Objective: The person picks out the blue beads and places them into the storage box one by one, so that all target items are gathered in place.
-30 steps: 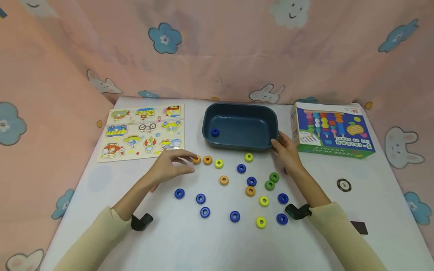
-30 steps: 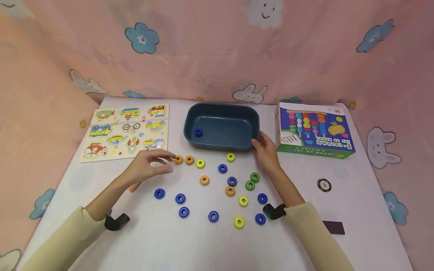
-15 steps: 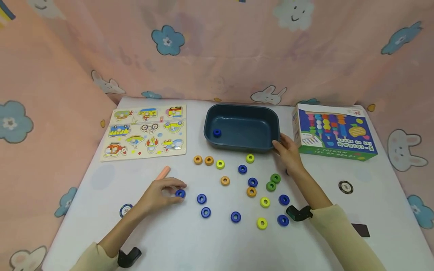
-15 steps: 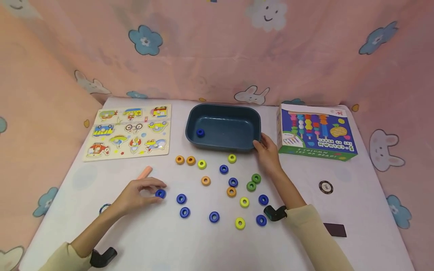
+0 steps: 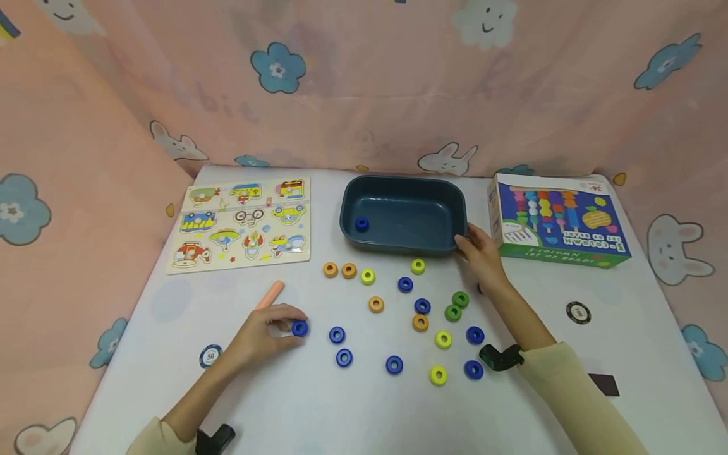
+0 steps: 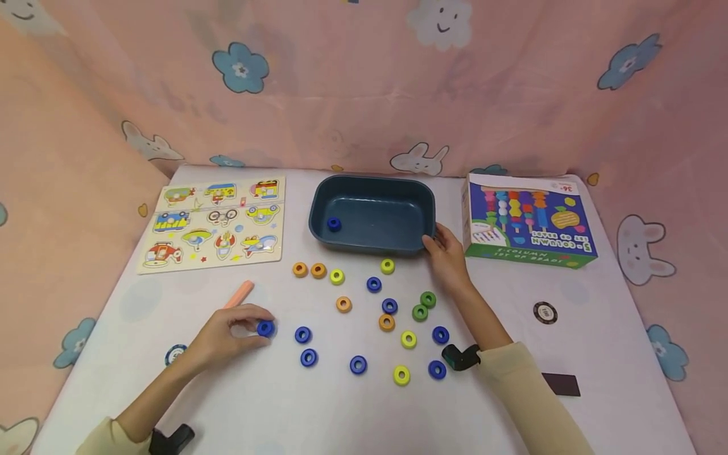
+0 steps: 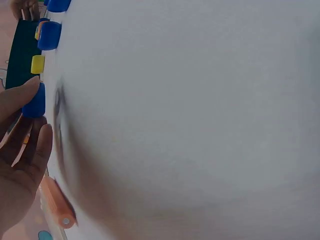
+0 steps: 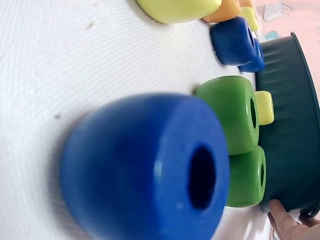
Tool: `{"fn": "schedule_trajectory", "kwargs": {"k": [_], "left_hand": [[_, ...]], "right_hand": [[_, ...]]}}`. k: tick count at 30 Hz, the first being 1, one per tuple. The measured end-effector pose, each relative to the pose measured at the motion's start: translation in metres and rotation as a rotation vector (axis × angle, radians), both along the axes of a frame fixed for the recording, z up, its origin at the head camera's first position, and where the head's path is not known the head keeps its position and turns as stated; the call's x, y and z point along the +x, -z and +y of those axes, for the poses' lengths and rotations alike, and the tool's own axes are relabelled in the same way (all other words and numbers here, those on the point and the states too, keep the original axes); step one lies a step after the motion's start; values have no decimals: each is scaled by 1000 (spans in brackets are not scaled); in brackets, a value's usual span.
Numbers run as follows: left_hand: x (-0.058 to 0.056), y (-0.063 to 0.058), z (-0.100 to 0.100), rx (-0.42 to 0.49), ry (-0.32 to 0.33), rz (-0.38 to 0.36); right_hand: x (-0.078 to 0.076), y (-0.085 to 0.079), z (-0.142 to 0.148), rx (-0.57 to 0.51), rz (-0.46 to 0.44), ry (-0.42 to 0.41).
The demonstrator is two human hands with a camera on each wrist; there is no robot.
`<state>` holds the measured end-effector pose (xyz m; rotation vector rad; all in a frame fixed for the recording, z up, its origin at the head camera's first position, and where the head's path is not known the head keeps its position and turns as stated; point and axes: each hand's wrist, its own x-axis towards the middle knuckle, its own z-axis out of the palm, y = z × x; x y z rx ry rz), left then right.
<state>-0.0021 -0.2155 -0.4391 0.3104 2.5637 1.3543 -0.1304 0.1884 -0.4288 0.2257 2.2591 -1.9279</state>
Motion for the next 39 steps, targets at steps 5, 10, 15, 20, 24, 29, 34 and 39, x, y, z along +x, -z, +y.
{"fn": "schedule_trajectory", "kwargs": {"k": [5, 10, 15, 20, 24, 29, 34, 39], "left_hand": [[-15, -11, 2, 59, 18, 16], [-40, -22, 16, 134, 57, 28], [-67, -37, 40, 237, 80, 63], [-95, -59, 67, 329, 88, 75], [-130, -50, 82, 341, 74, 102], [-165, -45, 103, 278, 51, 111], [-184, -42, 118, 229, 24, 104], [-193, -39, 127, 195, 25, 124]], "right_hand": [[0, -2, -1, 5, 12, -2], [0, 0, -1, 1, 0, 5], [2, 2, -1, -12, -1, 8], [3, 1, -3, -16, 13, 2], [2, 0, -1, -16, 10, 6], [0, -2, 1, -33, -24, 14], [-2, -5, 2, -33, -62, 7], [-4, -6, 3, -27, -66, 7]]}}
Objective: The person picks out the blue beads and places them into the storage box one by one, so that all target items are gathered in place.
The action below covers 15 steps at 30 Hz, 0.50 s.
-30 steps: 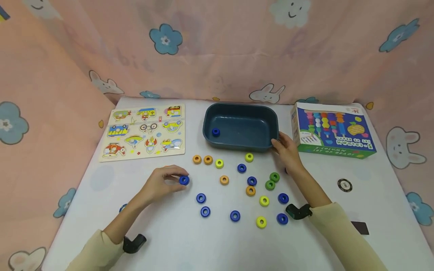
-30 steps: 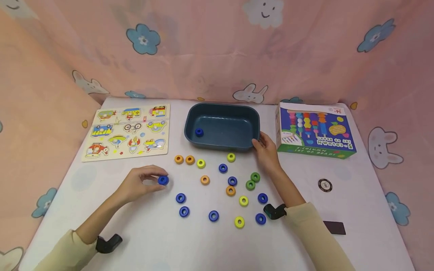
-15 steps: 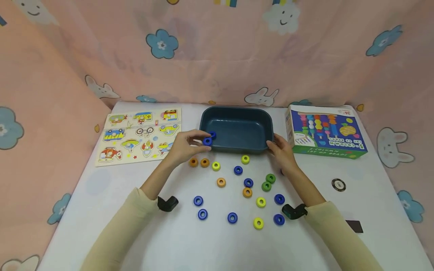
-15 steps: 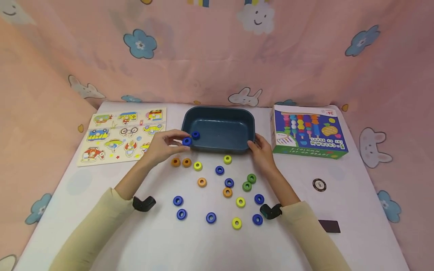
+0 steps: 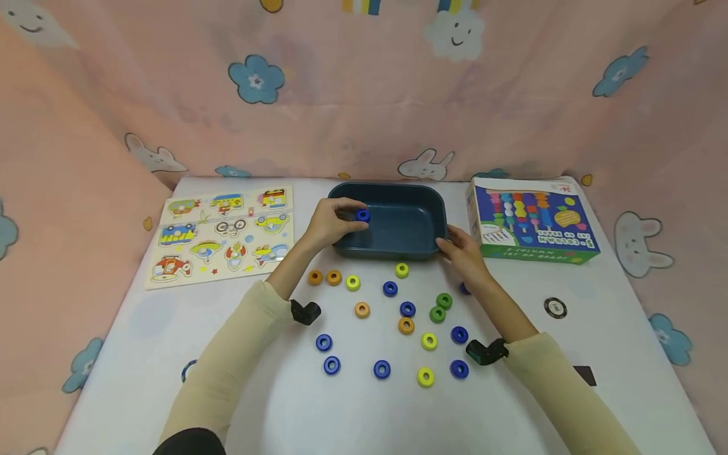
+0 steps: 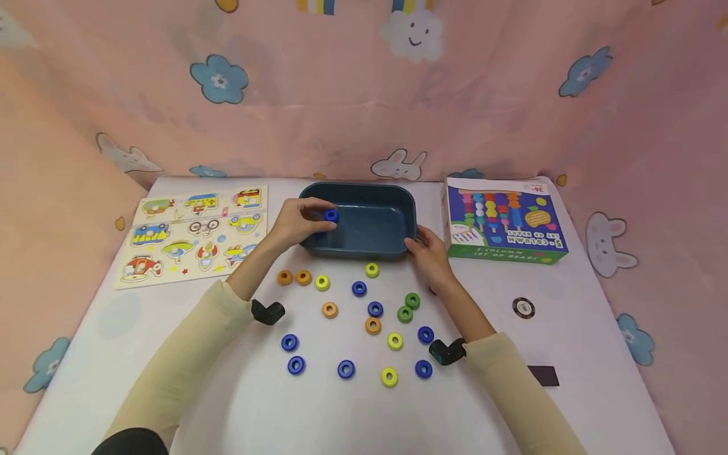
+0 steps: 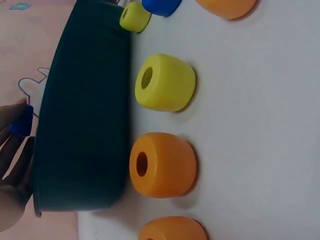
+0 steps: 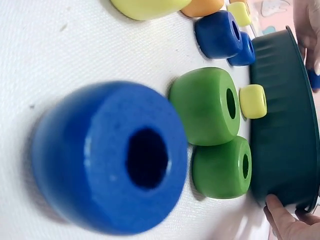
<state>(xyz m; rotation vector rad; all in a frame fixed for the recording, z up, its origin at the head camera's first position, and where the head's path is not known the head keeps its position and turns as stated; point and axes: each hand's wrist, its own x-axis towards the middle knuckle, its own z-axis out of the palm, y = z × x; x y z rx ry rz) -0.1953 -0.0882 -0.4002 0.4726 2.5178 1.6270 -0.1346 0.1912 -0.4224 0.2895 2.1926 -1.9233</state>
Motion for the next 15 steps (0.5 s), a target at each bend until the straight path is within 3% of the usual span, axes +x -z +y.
{"fn": "schedule_trajectory", "kwargs": {"k": [7, 15], "left_hand": [[-5, 3, 1, -30, -29, -12], [-1, -1, -4, -2, 20, 6]], "right_hand": [[-1, 1, 0, 1, 6, -7], [-3, 2, 0, -11, 30, -26]]}}
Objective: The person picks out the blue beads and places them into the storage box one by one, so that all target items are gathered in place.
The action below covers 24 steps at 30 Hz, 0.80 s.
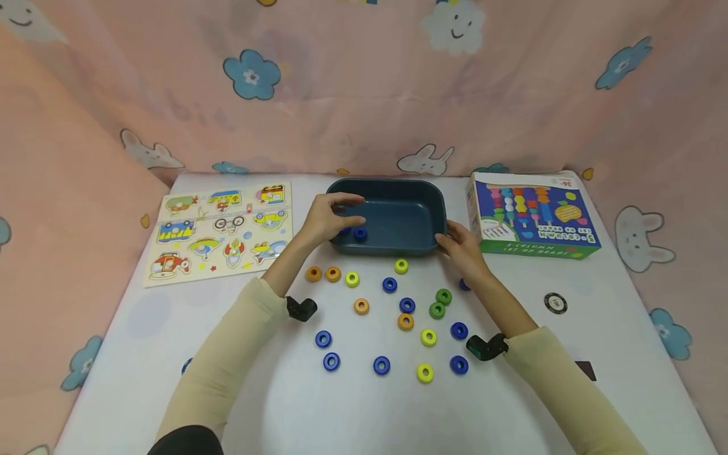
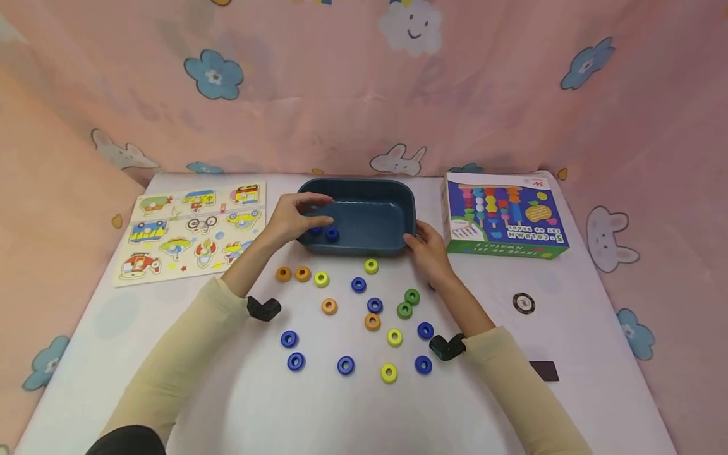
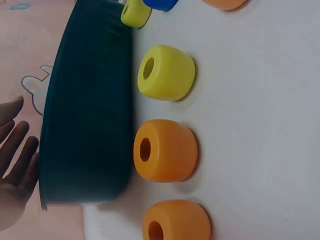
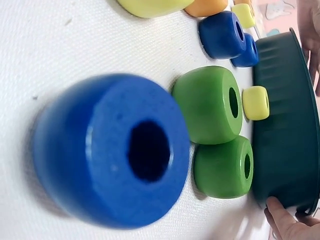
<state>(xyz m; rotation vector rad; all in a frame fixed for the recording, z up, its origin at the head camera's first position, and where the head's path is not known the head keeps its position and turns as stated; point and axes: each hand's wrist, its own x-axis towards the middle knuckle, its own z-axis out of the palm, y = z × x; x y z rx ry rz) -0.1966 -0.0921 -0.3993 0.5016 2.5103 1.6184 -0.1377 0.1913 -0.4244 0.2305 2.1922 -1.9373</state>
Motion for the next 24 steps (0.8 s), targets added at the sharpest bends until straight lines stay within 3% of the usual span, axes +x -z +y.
{"fn": "schedule_trajectory", "kwargs": {"k": [6, 14, 19, 21, 24], "left_hand": [[21, -3, -12, 17, 48, -3], [75, -2, -42, 23, 36, 148], [121, -14, -51, 60, 59, 31], [136, -7, -54, 65, 72, -5], [153, 15, -62, 46, 102, -48]], "right_hand": [[-1, 0, 0, -8, -3, 8], [-2, -1, -2, -3, -17, 11], [0, 0, -2, 11, -23, 11], [0, 0, -1, 10, -22, 14], [0, 1, 0, -3, -14, 16]]}}
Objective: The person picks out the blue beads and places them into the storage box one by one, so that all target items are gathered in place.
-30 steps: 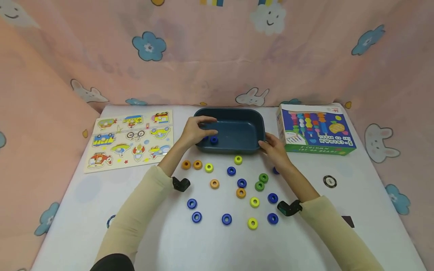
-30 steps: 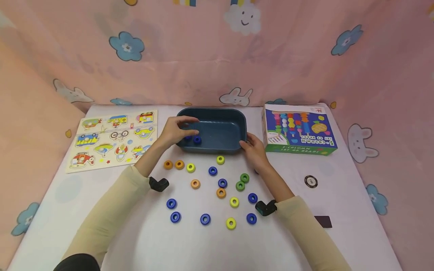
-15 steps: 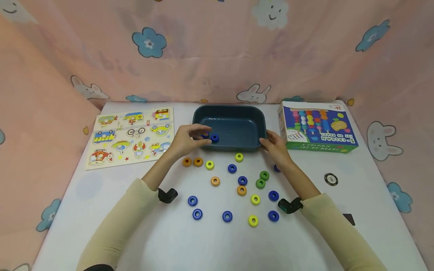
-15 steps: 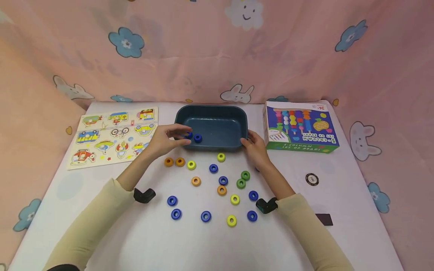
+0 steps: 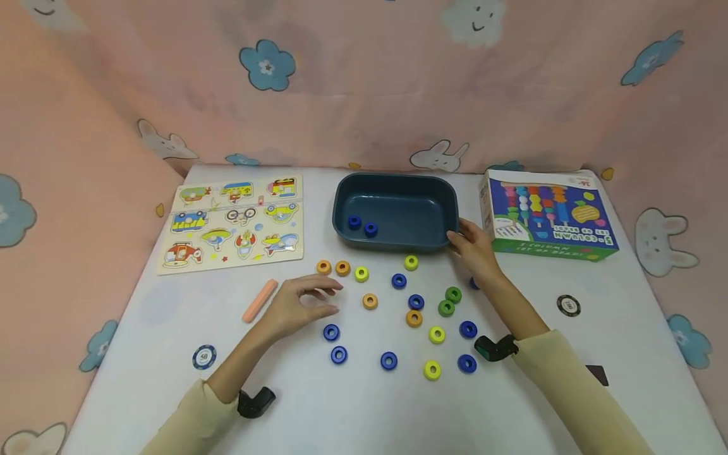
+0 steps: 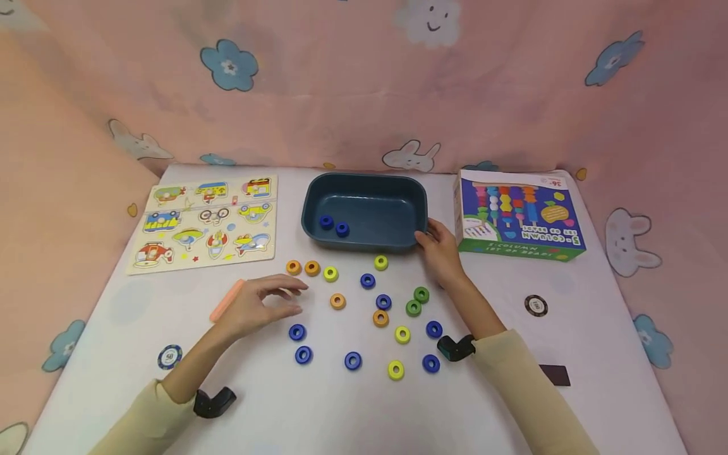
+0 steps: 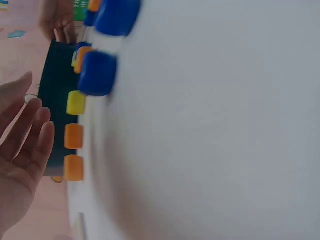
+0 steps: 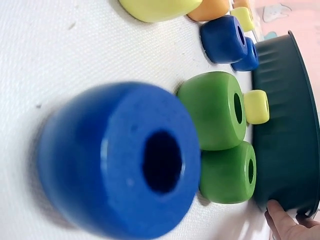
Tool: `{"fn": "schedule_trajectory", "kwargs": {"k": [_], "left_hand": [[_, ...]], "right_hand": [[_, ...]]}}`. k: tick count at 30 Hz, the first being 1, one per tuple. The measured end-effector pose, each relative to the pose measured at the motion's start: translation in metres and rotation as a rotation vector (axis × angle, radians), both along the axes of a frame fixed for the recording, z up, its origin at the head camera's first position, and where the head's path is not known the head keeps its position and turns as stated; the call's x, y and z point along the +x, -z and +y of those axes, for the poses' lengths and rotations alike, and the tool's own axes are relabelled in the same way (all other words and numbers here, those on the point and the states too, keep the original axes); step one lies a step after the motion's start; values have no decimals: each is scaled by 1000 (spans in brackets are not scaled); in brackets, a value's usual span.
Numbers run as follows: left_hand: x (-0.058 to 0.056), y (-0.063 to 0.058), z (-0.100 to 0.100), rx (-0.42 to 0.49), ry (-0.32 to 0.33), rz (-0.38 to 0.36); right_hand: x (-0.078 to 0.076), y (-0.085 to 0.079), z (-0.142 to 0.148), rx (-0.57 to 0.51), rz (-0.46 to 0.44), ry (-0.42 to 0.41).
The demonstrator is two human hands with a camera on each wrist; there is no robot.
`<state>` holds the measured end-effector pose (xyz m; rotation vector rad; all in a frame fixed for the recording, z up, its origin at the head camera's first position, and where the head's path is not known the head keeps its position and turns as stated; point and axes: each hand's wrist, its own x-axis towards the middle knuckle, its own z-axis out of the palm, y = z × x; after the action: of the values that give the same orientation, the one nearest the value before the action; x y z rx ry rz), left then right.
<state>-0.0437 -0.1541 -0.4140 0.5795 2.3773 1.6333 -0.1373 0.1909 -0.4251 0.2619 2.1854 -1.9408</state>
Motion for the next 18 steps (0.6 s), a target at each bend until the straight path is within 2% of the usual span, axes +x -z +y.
{"fn": "schedule_trajectory", "kwargs": {"k": [2, 5, 8, 13, 18], "left_hand": [[11, 16, -5, -27, 16, -28], [26, 26, -10, -71, 34, -68], [37, 35, -11, -86, 40, -34], [44, 44, -9, -84, 19, 55], [47, 46, -8, -117, -12, 35]], "right_hand": [[0, 0, 1, -2, -2, -4], [-1, -1, 2, -19, 0, -9], [-1, -4, 2, -36, 9, -12], [0, -6, 3, -52, 16, -7], [1, -4, 2, -54, -3, -11]]}}
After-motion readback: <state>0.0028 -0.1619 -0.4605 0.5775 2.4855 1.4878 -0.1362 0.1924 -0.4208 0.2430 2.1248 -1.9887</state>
